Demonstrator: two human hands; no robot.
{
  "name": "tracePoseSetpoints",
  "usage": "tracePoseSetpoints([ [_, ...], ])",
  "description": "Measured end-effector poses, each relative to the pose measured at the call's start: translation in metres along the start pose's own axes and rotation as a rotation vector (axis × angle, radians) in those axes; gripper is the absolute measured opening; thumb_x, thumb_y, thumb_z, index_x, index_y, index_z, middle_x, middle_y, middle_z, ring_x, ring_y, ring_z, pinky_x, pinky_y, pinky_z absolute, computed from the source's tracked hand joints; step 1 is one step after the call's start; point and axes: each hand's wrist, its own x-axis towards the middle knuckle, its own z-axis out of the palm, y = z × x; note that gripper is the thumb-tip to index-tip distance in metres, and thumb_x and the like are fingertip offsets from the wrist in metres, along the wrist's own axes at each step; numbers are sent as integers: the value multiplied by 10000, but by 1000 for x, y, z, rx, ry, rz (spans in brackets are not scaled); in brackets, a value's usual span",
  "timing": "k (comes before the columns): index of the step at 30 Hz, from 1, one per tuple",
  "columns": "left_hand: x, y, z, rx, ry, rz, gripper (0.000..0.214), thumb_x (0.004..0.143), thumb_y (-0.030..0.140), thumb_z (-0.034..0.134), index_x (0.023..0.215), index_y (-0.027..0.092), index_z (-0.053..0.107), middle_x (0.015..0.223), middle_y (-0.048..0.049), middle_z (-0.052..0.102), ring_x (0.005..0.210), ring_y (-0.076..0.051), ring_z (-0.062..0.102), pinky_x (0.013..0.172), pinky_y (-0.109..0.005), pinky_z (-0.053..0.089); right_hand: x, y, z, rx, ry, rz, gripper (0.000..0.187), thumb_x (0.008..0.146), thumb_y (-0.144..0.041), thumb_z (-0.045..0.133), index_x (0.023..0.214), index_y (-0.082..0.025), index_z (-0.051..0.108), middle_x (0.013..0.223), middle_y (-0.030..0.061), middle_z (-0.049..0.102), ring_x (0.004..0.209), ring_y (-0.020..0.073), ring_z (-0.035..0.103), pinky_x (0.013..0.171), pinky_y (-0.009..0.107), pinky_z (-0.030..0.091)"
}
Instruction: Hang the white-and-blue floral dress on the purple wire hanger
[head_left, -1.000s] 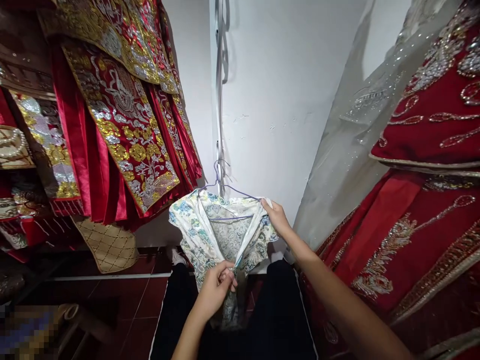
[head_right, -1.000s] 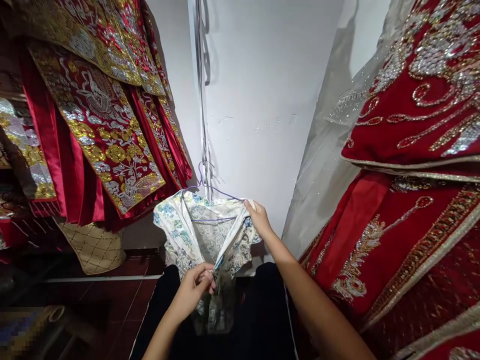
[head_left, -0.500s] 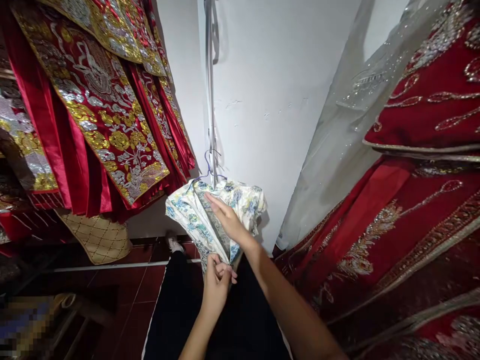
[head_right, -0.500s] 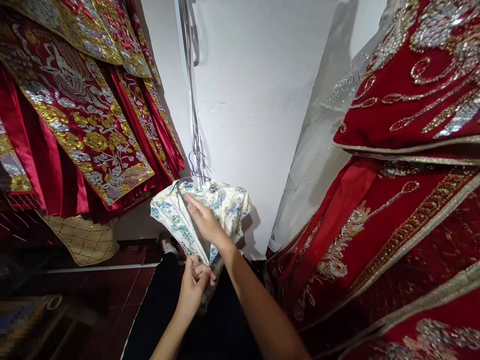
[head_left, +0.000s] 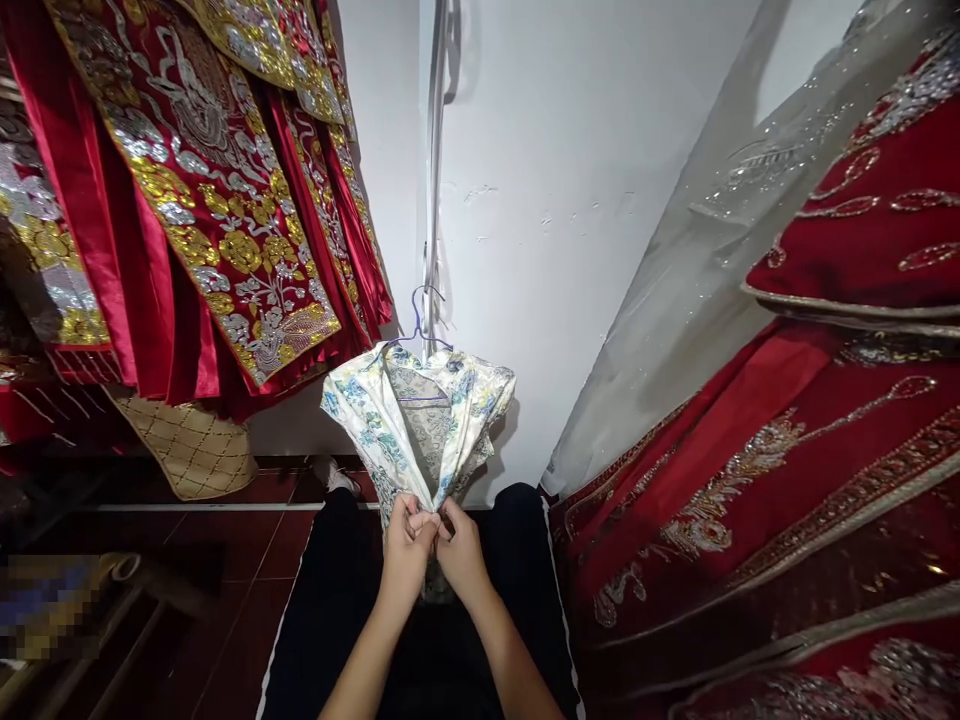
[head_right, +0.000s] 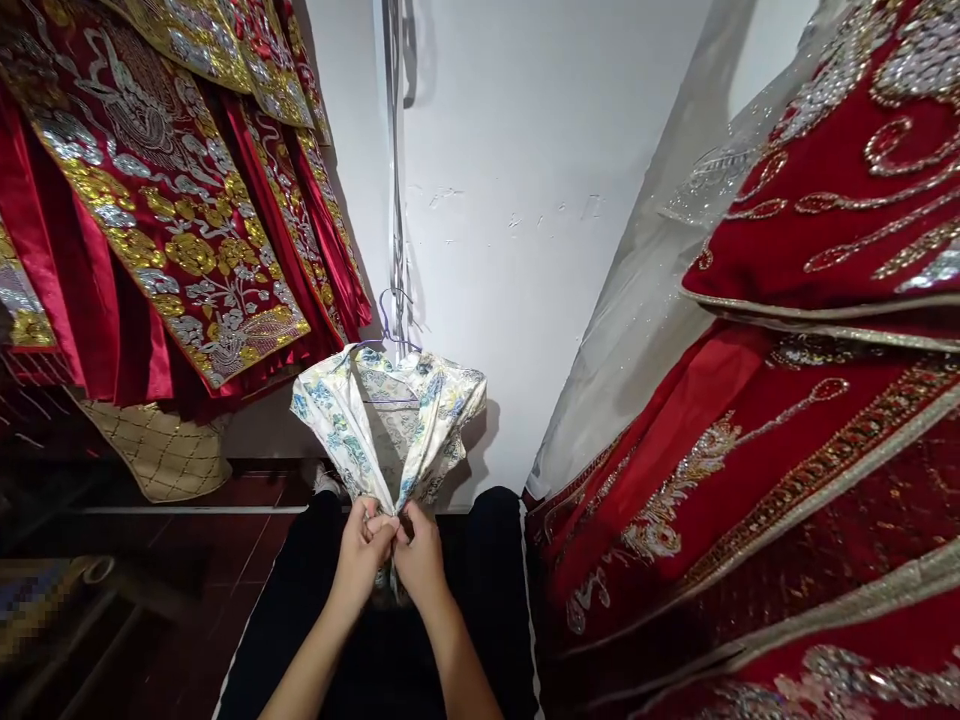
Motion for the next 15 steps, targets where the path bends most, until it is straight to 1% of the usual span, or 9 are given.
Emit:
tracePoseSetpoints([
  [2,5,9,4,-19,35,3,381,804,260,621,855,252,244,599,98,594,368,-47,345,431,-175,236,1,2,6,35,52,8,142,821,-337,572,853,-214,636,741,44,641,734,226,594,675,331,487],
  [4,18,28,6,-38,105,48,391,776,221,624,838,249,239,606,81,622,351,-43,353,418,-175,264,0,12,14,58,116,24,173,823,-389,577,787,-222,603,695,33,604,680,216,578,635,327,474],
  [5,28,42,7,-56,143,86,396,758,199,627,832,248,240,616,69,637,355,-44,373,417,-174,280,0,19,19,45,138,34,201,821,-411,580,741,-227,570,659,20,571,633,203,554,603,319,456],
  [7,53,78,11,-103,198,174,415,723,171,643,832,246,250,624,50,655,373,-53,426,416,-167,296,3,32,25,-4,154,50,278,818,-449,587,668,-233,495,594,-9,489,549,172,486,542,295,401],
  [10,88,136,25,-140,178,294,443,676,158,688,841,240,285,587,43,647,415,-86,524,412,-155,308,16,45,26,-31,184,51,348,808,-505,598,651,-233,448,581,-25,434,526,153,443,516,274,353],
  [12,100,165,38,-180,156,362,448,661,145,688,836,239,287,563,50,630,430,-94,553,411,-145,303,26,49,20,-25,197,44,374,801,-535,606,656,-230,446,586,-28,422,526,147,428,513,269,342],
  [13,102,174,44,-192,140,382,447,661,143,687,837,239,288,558,54,622,436,-98,564,411,-142,301,30,50,15,-24,195,41,384,798,-546,610,655,-228,448,583,-30,417,521,142,416,512,268,338],
  [15,100,181,52,-183,90,395,438,681,158,687,844,239,289,574,57,624,435,-99,573,415,-144,316,34,51,5,-24,179,38,400,785,-559,633,648,-223,466,579,-28,431,524,142,418,519,272,353],
])
